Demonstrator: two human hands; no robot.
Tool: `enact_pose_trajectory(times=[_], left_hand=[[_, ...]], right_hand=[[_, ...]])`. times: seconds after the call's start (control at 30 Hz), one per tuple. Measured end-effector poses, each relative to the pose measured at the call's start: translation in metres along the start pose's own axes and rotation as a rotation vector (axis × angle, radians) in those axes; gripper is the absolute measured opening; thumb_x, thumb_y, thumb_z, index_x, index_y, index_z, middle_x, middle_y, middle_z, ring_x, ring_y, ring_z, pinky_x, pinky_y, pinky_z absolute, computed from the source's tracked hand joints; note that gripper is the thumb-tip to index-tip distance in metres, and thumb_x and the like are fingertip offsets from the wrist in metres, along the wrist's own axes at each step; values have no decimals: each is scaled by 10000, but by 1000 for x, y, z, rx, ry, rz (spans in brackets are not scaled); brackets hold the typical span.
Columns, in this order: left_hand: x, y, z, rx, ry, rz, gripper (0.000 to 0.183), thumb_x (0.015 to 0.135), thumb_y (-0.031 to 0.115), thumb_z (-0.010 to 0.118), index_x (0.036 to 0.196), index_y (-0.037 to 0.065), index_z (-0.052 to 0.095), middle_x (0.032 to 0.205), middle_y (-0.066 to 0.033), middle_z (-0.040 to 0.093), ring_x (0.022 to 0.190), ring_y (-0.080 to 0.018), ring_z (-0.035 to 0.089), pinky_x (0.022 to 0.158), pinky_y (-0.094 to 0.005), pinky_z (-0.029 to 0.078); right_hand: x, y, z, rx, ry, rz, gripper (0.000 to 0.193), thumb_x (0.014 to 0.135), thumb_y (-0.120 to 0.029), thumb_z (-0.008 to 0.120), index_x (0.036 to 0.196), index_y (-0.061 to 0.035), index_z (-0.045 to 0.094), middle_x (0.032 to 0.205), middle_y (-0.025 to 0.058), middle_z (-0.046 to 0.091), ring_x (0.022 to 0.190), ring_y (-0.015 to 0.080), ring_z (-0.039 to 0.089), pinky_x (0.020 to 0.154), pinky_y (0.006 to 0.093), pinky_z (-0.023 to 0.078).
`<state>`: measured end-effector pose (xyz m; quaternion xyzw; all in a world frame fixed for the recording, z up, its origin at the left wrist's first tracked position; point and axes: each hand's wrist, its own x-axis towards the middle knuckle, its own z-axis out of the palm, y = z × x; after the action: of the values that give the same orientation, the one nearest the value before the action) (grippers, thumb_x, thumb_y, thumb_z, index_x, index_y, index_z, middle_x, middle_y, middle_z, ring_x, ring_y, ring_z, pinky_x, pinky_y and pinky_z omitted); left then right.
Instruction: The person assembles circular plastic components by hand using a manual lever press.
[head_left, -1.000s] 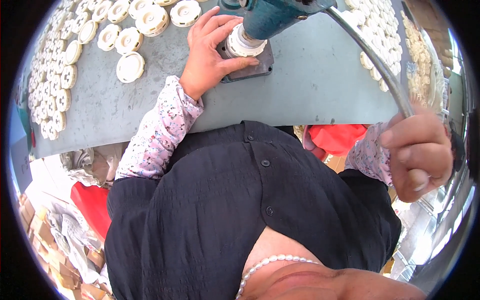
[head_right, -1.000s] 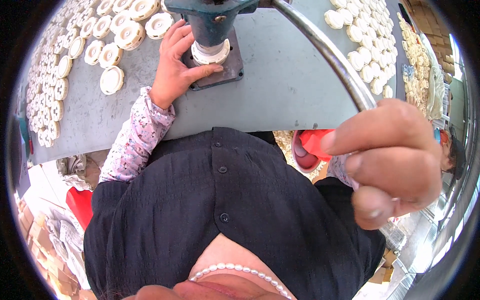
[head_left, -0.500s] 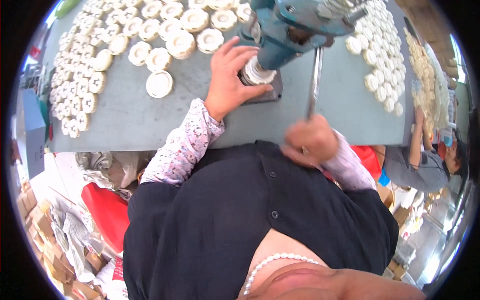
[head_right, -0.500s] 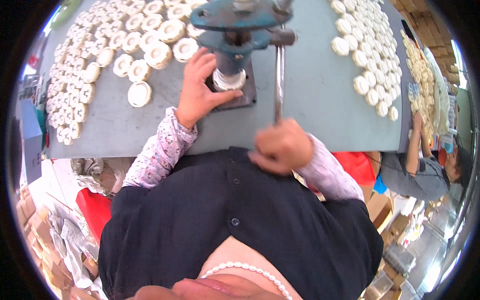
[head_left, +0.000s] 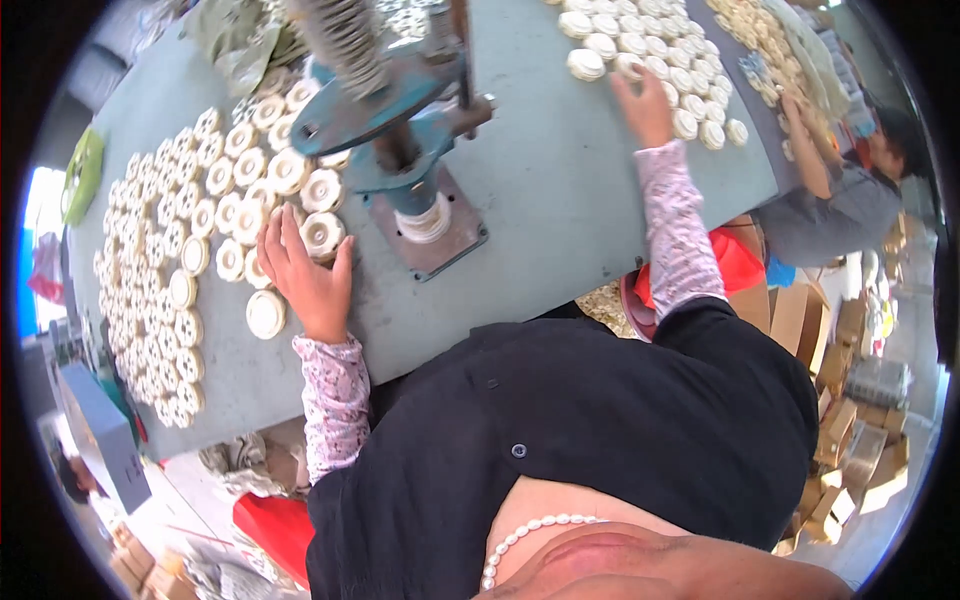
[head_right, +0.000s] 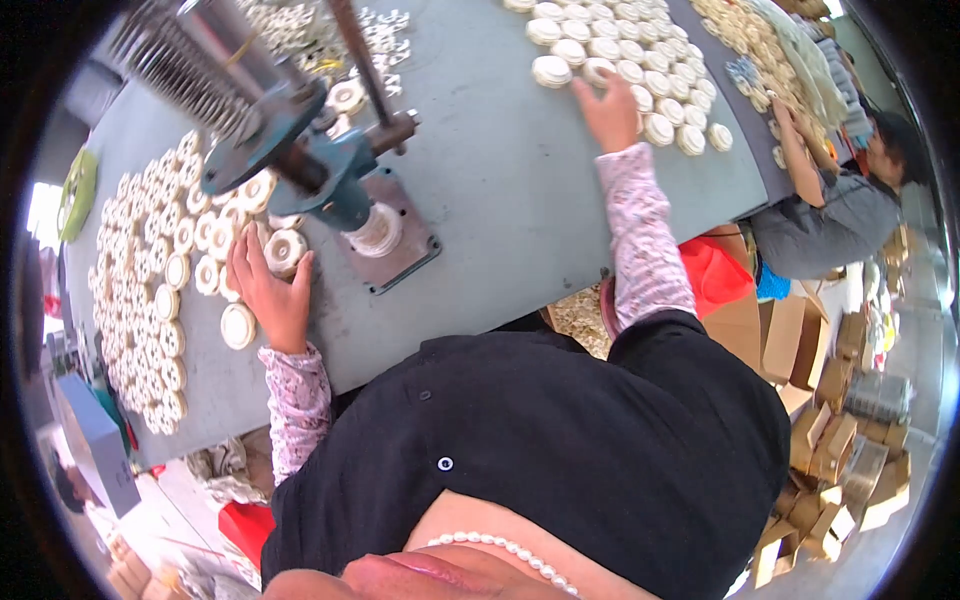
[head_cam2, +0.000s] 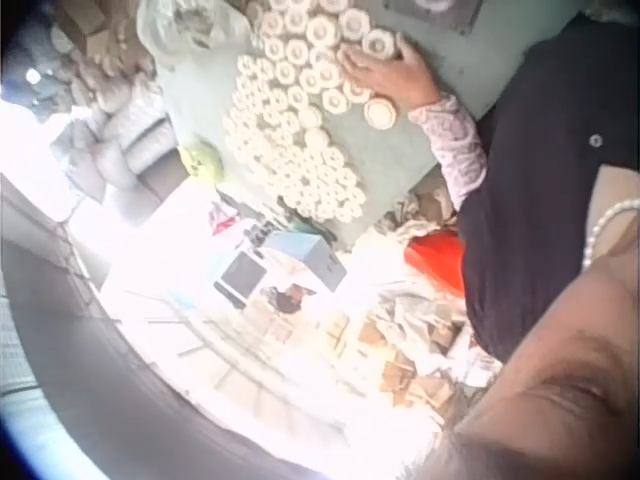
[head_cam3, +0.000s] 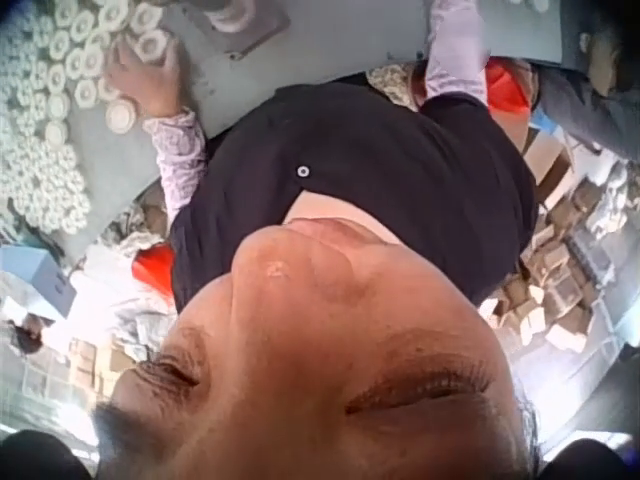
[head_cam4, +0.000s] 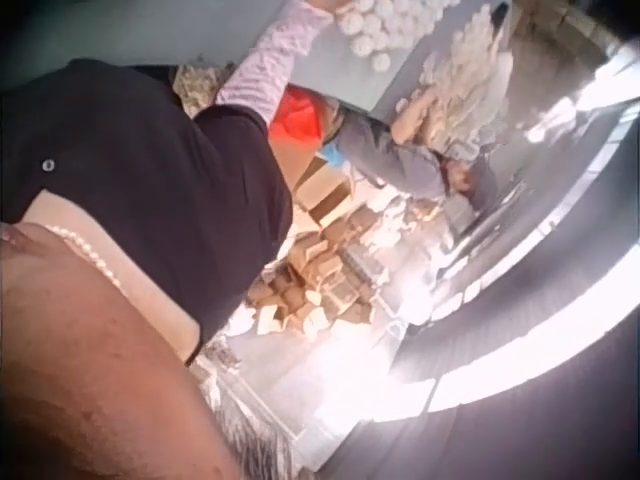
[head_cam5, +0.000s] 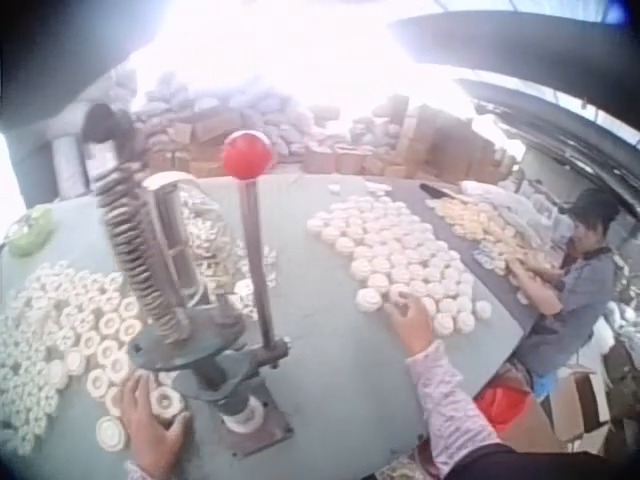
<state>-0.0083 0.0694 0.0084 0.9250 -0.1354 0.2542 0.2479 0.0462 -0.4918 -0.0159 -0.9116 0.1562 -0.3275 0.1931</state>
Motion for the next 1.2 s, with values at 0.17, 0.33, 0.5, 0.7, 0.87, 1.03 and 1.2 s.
enact_pose_trajectory(times=[0.17, 0.33, 0.5, 0.7, 0.87, 1.03, 1.2], left_hand=[[1, 76, 20, -638, -238, 8, 849, 786, 266, 921, 1477, -23, 521, 1432, -210, 578, 1398, -380, 484, 1174, -482, 353], [-1, 85, 55, -593, -194, -6, 709, 728, 200, 948, 1339, 26, 633, 1301, -146, 674, 1242, -339, 566, 1079, -450, 407], [-9, 78, 54, -948, -324, -145, 613, 710, 52, 921, 1265, 10, 663, 1296, -127, 701, 1329, -290, 587, 1150, -427, 414], [-11, 68, 45, -890, -449, -119, 845, 728, 129, 956, 1449, -25, 543, 1368, -133, 645, 1333, -247, 570, 1170, -396, 400], [-16, 61, 31, -808, -306, 3, 854, 643, 307, 991, 1332, -3, 595, 1279, -172, 602, 1249, -365, 543, 1095, -455, 426], [-13, 69, 14, -825, -256, 17, 854, 620, 367, 982, 1313, 11, 632, 1326, -161, 615, 1314, -397, 502, 1134, -465, 391], [-13, 55, 22, -787, -296, 149, 730, 668, 308, 960, 1307, 60, 707, 1432, -132, 617, 1419, -393, 481, 1186, -505, 374]], right_hand=[[-7, -42, 37, -500, 70, -393, 541, 986, -486, 683, 1380, -117, 663, 1417, 162, 651, 1350, 392, 571, 1129, 409, 464], [-20, -83, 26, 161, -307, -64, 449, 987, -409, 686, 1300, -88, 703, 1311, 144, 696, 1244, 396, 630, 1081, 394, 490], [-34, -69, 31, 162, -82, 69, 457, 916, -404, 762, 1217, -63, 723, 1211, 160, 729, 1076, 352, 705, 982, 395, 537], [-47, -113, -8, 521, -629, 25, 609, 773, -223, 890, 1324, -89, 668, 1222, 150, 744, 1103, 314, 722, 966, 393, 570], [-121, -207, -67, 853, -745, -421, 456, 795, 38, 835, 1217, -58, 693, 1186, 73, 760, 1142, 254, 715, 1004, 390, 569], [-159, -246, -38, 905, -561, -737, 489, 692, 55, 796, 1157, -93, 747, 1179, 46, 762, 1128, 264, 704, 962, 398, 572], [-170, -262, -46, 534, -219, -868, 499, 700, 47, 811, 1152, -163, 778, 1189, 13, 691, 1079, 252, 668, 896, 370, 579]])
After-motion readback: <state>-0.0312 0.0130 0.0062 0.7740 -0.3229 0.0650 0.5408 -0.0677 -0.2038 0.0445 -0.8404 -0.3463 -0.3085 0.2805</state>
